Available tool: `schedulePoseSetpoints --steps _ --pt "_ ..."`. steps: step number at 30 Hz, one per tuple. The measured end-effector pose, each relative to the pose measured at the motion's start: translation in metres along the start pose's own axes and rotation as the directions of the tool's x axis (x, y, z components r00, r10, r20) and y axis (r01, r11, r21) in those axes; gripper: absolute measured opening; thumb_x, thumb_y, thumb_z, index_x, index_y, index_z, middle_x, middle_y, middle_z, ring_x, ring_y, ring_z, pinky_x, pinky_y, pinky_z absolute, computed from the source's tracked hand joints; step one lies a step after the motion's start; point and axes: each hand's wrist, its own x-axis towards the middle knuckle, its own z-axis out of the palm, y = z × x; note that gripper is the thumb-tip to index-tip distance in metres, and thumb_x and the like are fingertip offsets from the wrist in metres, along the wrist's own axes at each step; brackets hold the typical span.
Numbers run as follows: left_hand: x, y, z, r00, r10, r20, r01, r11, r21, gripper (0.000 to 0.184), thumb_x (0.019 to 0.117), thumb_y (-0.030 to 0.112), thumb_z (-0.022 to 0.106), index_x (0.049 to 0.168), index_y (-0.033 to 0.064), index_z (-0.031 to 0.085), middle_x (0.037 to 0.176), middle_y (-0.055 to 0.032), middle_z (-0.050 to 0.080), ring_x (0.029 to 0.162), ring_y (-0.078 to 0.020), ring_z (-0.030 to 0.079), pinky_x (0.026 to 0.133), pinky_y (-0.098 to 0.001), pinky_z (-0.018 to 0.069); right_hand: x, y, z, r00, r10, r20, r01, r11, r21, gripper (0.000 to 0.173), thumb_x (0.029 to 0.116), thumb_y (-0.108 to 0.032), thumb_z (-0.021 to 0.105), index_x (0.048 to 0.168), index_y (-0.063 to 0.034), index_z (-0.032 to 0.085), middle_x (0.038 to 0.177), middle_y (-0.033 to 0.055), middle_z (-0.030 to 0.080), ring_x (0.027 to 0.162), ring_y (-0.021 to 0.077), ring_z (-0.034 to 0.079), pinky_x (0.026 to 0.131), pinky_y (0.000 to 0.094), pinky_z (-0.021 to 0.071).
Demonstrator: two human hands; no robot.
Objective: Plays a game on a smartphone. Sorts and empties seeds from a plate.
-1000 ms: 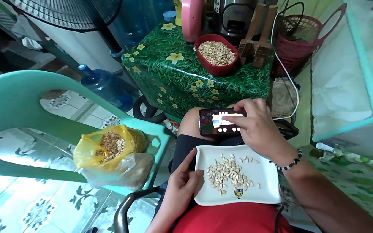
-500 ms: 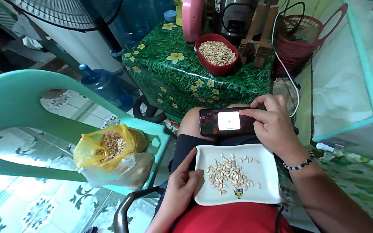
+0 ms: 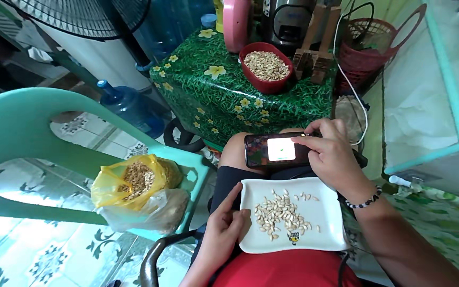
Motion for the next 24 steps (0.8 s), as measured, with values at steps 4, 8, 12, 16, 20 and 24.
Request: schedulePoseSetpoints --steps 4,8,12,16,20,24 --pt "0.000 -0.001 0.000 1.000 0.005 0.001 -0.005 1.000 0.003 0.058 0.0997 0.001 0.053 0.155 0.0012 0.037 0.089 -0.0042 0.073 0.064 -0.0086 0.068 0.062 -0.0241 0.0597 -0.002 0.000 -0.006 1.000 0.002 -0.026 -0.001 1.000 0.023 0.043 0.0861 0.001 0.050 0.113 -0.0161 0.080 0.119 0.0124 0.062 0.116 0.0359 0.051 0.094 0.0532 0.0434" --pt "0.001 0.000 0.000 1.000 0.009 0.003 -0.009 1.000 0.000 0.057 0.0997 0.001 0.052 0.155 0.0004 0.037 0.088 -0.0039 0.073 0.065 -0.0088 0.069 0.063 -0.0244 0.0603 -0.007 0.000 -0.009 0.998 -0.018 -0.062 0.021 0.998 0.064 0.041 0.0870 0.001 0.050 0.107 -0.0154 0.081 0.117 0.0115 0.062 0.116 0.0341 0.050 0.096 0.0496 0.0424" --pt "0.001 0.000 0.000 1.000 0.009 0.005 -0.009 1.000 0.000 0.057 0.0999 0.000 0.053 0.155 0.0004 0.037 0.090 -0.0042 0.074 0.066 -0.0087 0.069 0.063 -0.0242 0.0605 -0.011 -0.003 -0.009 0.998 -0.014 -0.060 0.019 0.996 0.083 0.039 0.0883 0.000 0.051 0.103 -0.0172 0.082 0.119 0.0105 0.063 0.116 0.0334 0.050 0.095 0.0500 0.0423" --pt "0.001 0.001 0.000 1.000 0.003 0.000 -0.003 1.000 0.003 0.057 0.0996 0.000 0.052 0.155 0.0009 0.037 0.089 -0.0042 0.074 0.066 -0.0089 0.069 0.063 -0.0242 0.0603 -0.013 -0.005 -0.007 0.999 -0.012 -0.046 0.016 0.995 0.101 0.039 0.0879 -0.001 0.051 0.104 -0.0172 0.082 0.118 0.0099 0.063 0.117 0.0335 0.050 0.096 0.0500 0.0421" --pt "0.001 0.001 0.000 1.000 -0.005 0.003 0.005 1.000 0.004 0.057 0.0998 0.001 0.052 0.155 0.0014 0.037 0.089 -0.0045 0.074 0.066 -0.0094 0.069 0.063 -0.0245 0.0604 -0.014 -0.006 -0.004 0.999 -0.027 -0.032 0.030 0.995 0.096 0.038 0.0889 -0.002 0.052 0.106 -0.0180 0.082 0.117 0.0092 0.063 0.117 0.0333 0.050 0.095 0.0501 0.0426" --pt "0.001 0.002 0.000 1.000 -0.007 0.003 0.007 1.000 0.007 0.057 0.0998 0.000 0.052 0.155 0.0014 0.037 0.089 -0.0042 0.074 0.066 -0.0091 0.069 0.063 -0.0243 0.0604 -0.016 -0.010 -0.001 0.998 -0.058 -0.008 0.058 0.992 0.108 0.037 0.0894 -0.003 0.053 0.104 -0.0209 0.082 0.116 0.0076 0.063 0.117 0.0324 0.050 0.094 0.0503 0.0429"
